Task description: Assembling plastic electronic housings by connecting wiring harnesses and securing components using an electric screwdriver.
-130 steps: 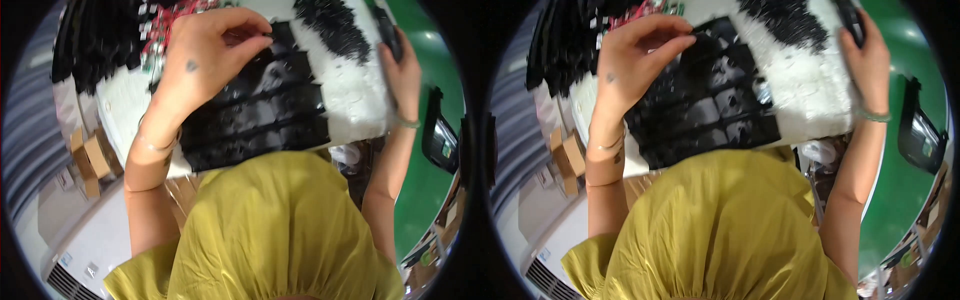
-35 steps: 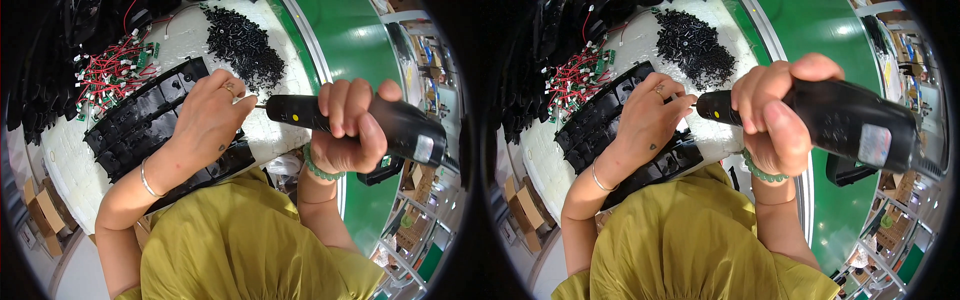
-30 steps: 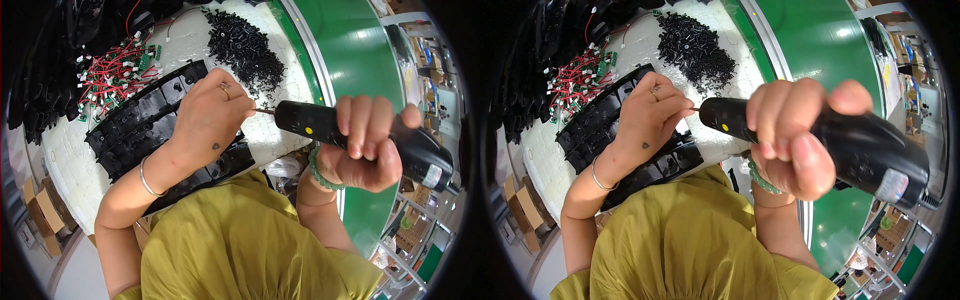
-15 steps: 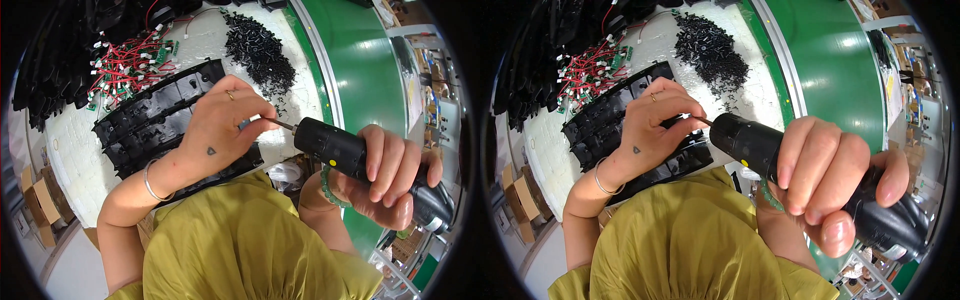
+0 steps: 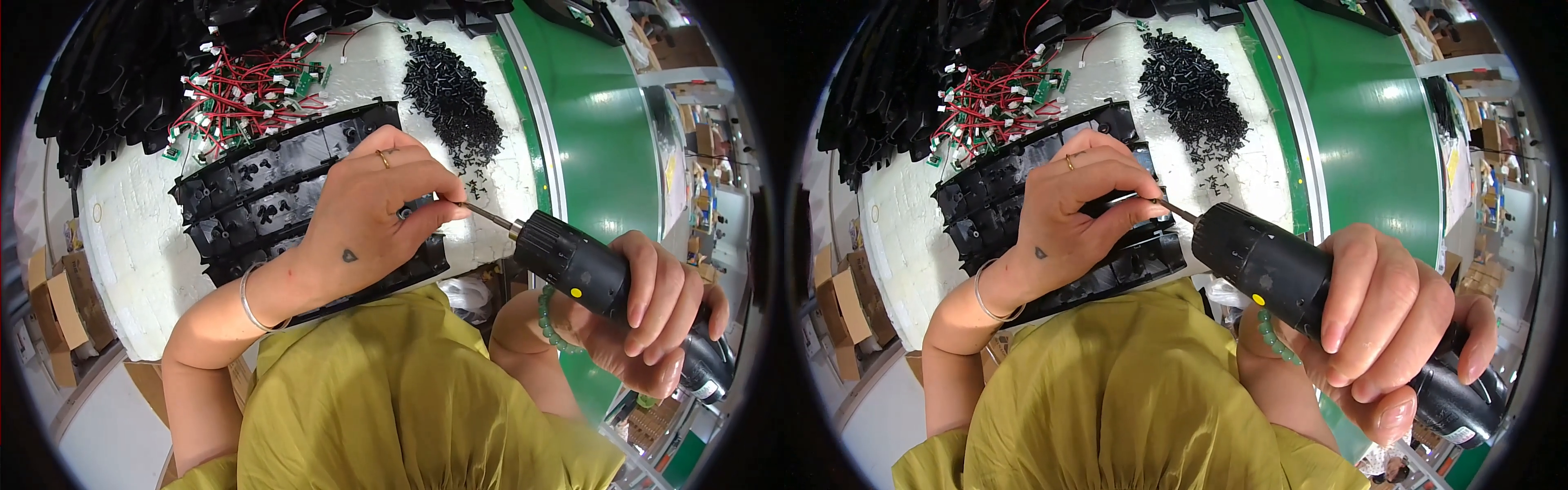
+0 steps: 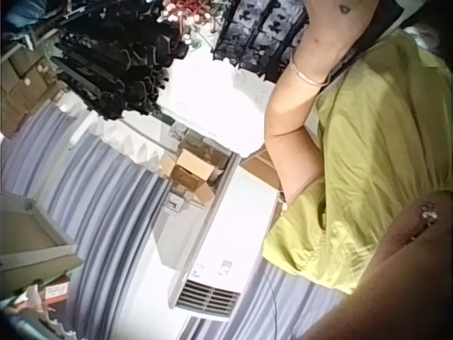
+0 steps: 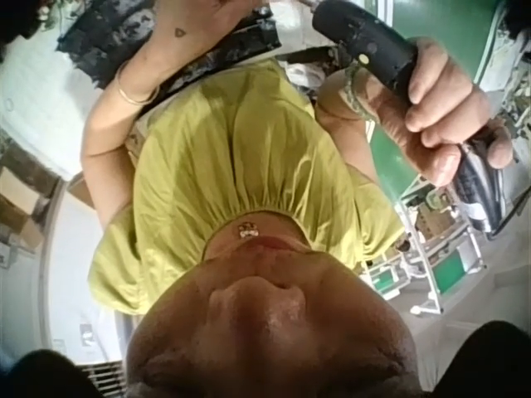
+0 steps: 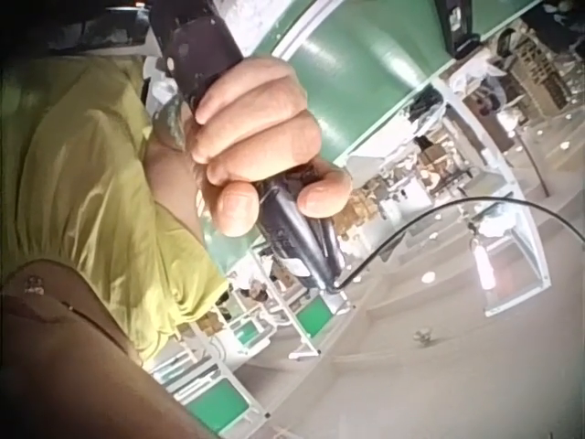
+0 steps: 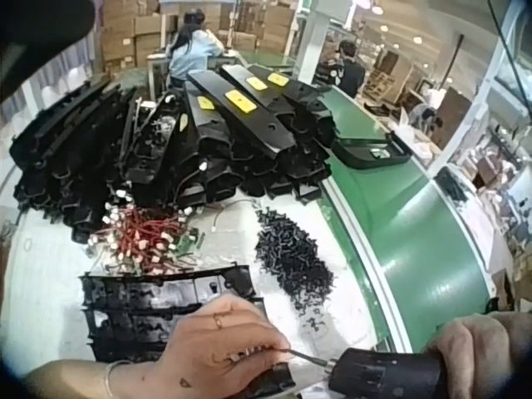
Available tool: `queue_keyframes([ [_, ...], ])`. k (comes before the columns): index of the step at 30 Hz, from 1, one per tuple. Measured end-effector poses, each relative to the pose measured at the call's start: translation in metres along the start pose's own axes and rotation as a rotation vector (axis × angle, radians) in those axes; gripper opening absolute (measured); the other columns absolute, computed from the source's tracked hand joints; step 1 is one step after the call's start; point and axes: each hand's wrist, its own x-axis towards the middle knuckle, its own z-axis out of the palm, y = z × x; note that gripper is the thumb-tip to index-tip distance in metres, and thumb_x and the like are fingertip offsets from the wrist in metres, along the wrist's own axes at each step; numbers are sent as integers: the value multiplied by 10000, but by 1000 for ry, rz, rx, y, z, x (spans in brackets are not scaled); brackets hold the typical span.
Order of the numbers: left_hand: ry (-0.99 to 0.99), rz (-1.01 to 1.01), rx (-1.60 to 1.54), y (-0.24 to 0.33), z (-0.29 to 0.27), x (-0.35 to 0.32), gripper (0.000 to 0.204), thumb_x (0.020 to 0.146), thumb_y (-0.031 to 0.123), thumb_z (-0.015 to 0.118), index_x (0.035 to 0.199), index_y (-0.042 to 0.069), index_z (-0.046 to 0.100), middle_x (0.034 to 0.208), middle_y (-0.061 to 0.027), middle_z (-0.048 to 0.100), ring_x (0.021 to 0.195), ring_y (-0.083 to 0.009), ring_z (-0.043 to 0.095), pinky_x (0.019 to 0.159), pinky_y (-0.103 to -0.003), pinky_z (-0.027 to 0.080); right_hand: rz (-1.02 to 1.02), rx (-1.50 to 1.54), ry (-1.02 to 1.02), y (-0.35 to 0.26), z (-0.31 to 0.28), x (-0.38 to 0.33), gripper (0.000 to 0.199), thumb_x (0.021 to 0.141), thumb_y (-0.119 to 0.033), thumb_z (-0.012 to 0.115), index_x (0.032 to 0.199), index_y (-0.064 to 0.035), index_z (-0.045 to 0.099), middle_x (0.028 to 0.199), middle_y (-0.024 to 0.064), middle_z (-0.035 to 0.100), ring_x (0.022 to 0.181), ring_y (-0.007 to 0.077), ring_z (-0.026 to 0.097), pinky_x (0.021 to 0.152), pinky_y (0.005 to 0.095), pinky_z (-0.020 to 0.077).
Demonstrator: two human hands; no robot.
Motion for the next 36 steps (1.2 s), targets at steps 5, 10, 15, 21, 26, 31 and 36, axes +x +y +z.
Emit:
queue_keyframes([
  [5,-6,10,3,1,-5,-3,166,683,61,782,800,55,665,761,-26,659,769,-212,586,705,-309,464,-1,-6,1,3,9,-1,333,676,-102,664,966,-120,501,580,-107,513,494,1,493,576,147,444],
  [10,28,71,17,-5,-6,-9,151,696,63,771,813,54,675,763,-33,662,767,-226,593,710,-319,477,0,-17,-50,12,18,-2,328,667,-83,677,953,-125,522,575,-104,533,491,-1,511,558,144,441],
  [15,4,108,-67,-1,-12,-18,129,734,100,749,836,60,681,790,-43,662,798,-238,606,693,-324,511,27,71,50,0,18,-5,317,664,-42,696,920,-122,528,547,-84,549,453,22,519,514,148,442],
  [21,40,26,12,5,-28,-32,188,758,148,732,929,84,688,923,-48,675,846,-262,598,767,-328,505,41,55,60,19,27,-13,319,652,-80,704,911,-125,524,540,-84,539,451,22,515,525,146,427],
  [26,89,-32,575,-13,-115,-53,231,719,68,726,946,74,686,983,-66,676,851,-258,609,760,-330,517,80,-32,104,21,10,-11,356,670,-91,685,974,-130,503,528,-91,503,445,39,488,540,164,390],
  [31,157,-97,1087,-54,-197,-87,240,672,1,691,885,111,695,926,-33,664,845,-226,599,690,-316,527,96,-43,110,20,3,-10,365,699,-94,621,1031,-118,471,548,-81,462,472,43,434,589,201,353],
  [36,19,-162,1201,-65,-197,-81,226,683,70,732,897,141,709,950,-16,620,892,-223,544,712,-300,491,92,-74,123,24,8,-12,367,700,-93,601,1039,-116,465,546,-83,457,469,44,430,579,192,342],
])
